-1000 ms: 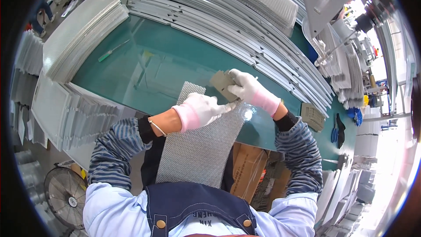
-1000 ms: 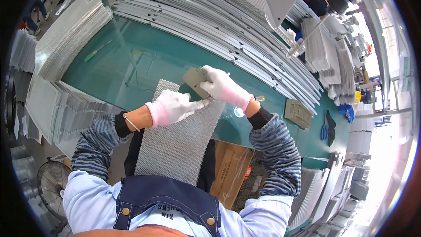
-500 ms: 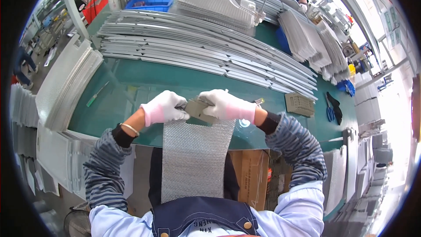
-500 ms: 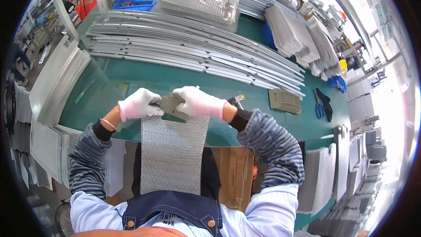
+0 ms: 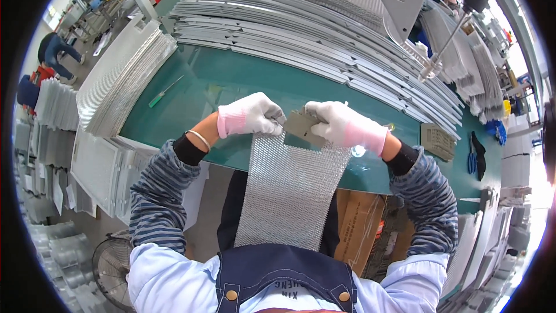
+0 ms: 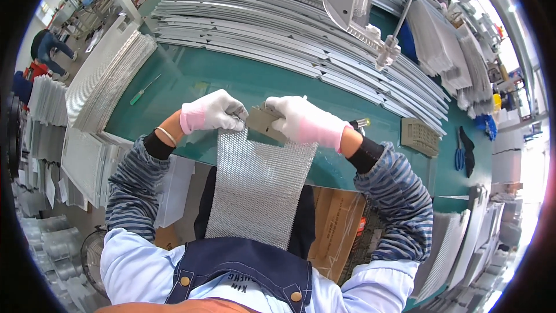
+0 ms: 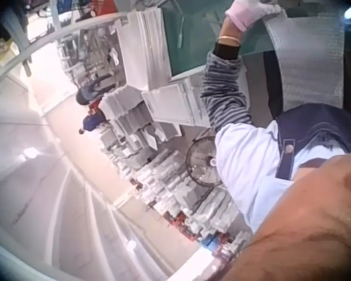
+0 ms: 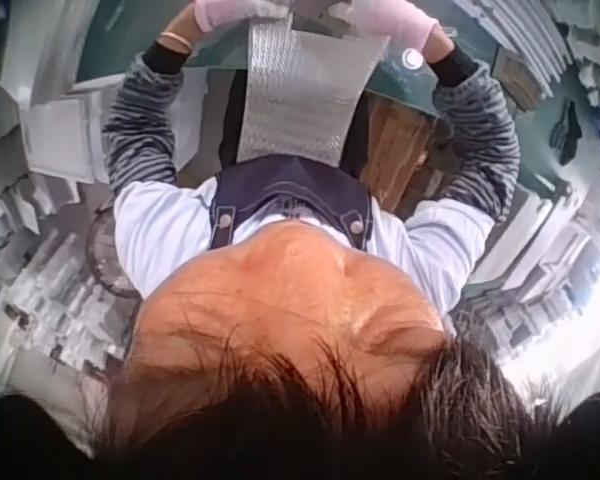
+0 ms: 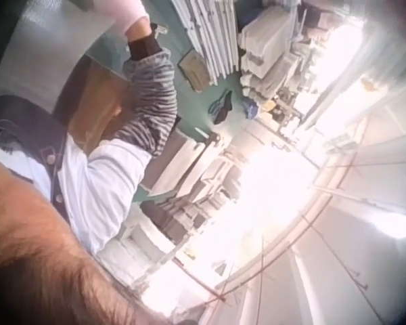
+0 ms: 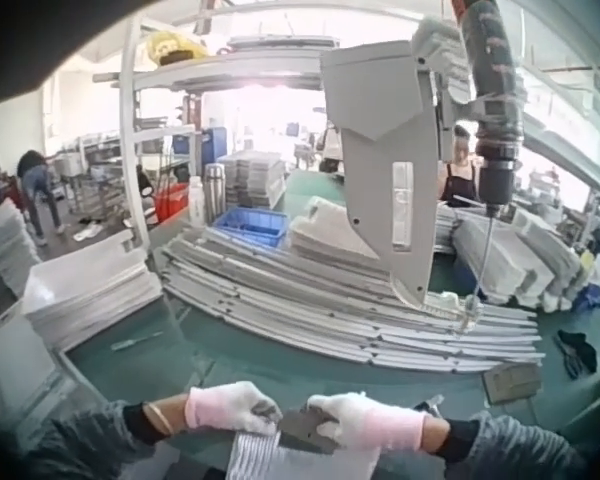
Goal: Assembling metal frames for filters using a power screwdriver and hammer.
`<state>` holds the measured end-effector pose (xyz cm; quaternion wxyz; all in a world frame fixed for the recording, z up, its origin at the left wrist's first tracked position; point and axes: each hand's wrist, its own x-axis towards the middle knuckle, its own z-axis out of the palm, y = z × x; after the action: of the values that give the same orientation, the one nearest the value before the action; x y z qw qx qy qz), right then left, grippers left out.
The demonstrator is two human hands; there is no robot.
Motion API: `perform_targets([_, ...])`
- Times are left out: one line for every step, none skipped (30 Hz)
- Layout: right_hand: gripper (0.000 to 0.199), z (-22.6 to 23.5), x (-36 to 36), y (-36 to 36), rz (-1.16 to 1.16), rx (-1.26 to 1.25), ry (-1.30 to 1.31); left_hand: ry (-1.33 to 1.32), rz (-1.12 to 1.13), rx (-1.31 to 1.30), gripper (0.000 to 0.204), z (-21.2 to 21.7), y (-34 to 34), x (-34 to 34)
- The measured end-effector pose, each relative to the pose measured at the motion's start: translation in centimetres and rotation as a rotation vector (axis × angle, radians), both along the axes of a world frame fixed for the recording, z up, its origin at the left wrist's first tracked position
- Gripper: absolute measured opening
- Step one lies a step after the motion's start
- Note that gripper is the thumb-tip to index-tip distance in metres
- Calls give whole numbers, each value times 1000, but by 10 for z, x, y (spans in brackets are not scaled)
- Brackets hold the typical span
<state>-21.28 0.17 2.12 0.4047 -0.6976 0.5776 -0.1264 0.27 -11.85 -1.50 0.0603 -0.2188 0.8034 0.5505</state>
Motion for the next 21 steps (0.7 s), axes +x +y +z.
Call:
perform_targets([32, 6, 1, -3, 9, 49, -10, -13, 47, -1, 31, 0, 1, 1])
perform_targets([33, 8, 0, -7, 29, 84, 12, -16, 50, 1, 31, 3, 2, 2])
perform_targets([33, 7, 1, -9, 33, 86, 11, -9, 53, -29, 29, 7, 4, 1])
perform_targets([33, 6, 2, -10, 107, 99, 74, -2, 58, -59, 27, 8, 6, 0])
perform_targets([33, 6, 4, -12, 179, 110, 140, 0, 63, -57, 27, 7, 7, 0])
perform_targets([32, 5, 3, -11, 145, 123, 72, 28, 72, -61, 26, 6, 8, 1])
perform_targets([32, -1, 3, -9, 153, 127, 76, 56, 84, -64, 25, 4, 8, 2])
perform_targets([32, -11, 3, -5, 97, 63, 6, 59, 96, -60, 25, 9, 8, 2])
perform_targets([33, -15, 6, 1, 40, 5, -63, 55, 108, -87, 25, 16, 10, 0])
perform_targets([38, -16, 11, 8, -27, -17, -14, 51, 121, -112, 25, 20, 13, -1])
perform_targets([46, -20, 19, 14, -78, -51, 48, 59, 146, -108, 25, 18, 16, -1])
perform_targets([49, -21, 22, 18, -62, -56, 143, 87, 125, -196, 25, 15, 19, -2])
perform_targets([52, -18, 25, 19, -45, -62, 237, 113, 104, -286, 26, 14, 23, -3])
perform_targets([52, -15, 25, 18, -35, -57, 242, 95, 90, -293, 25, 20, 25, -4])
perform_targets([52, -12, 24, 18, 19, -89, 339, 99, 100, -287, 25, 19, 26, -5])
perform_targets([53, -10, 23, 17, 73, -122, 436, 119, 95, -294, 26, 19, 28, -5])
perform_targets([53, -11, 18, 16, 74, -117, 441, 141, 82, -300, 27, 20, 29, -7])
perform_targets([52, -12, 11, 12, 147, -224, 383, 147, 83, -296, 27, 23, 31, -9])
perform_targets([50, -12, 5, 7, 219, -331, 323, 164, 53, -348, 25, 26, 34, -10])
perform_targets([43, -7, 5, 1, 234, -117, 179, 179, 28, -403, 23, 30, 37, -9])
perform_targets([43, -4, 6, -1, 240, -115, 184, 183, 35, -401, 23, 30, 39, -8])
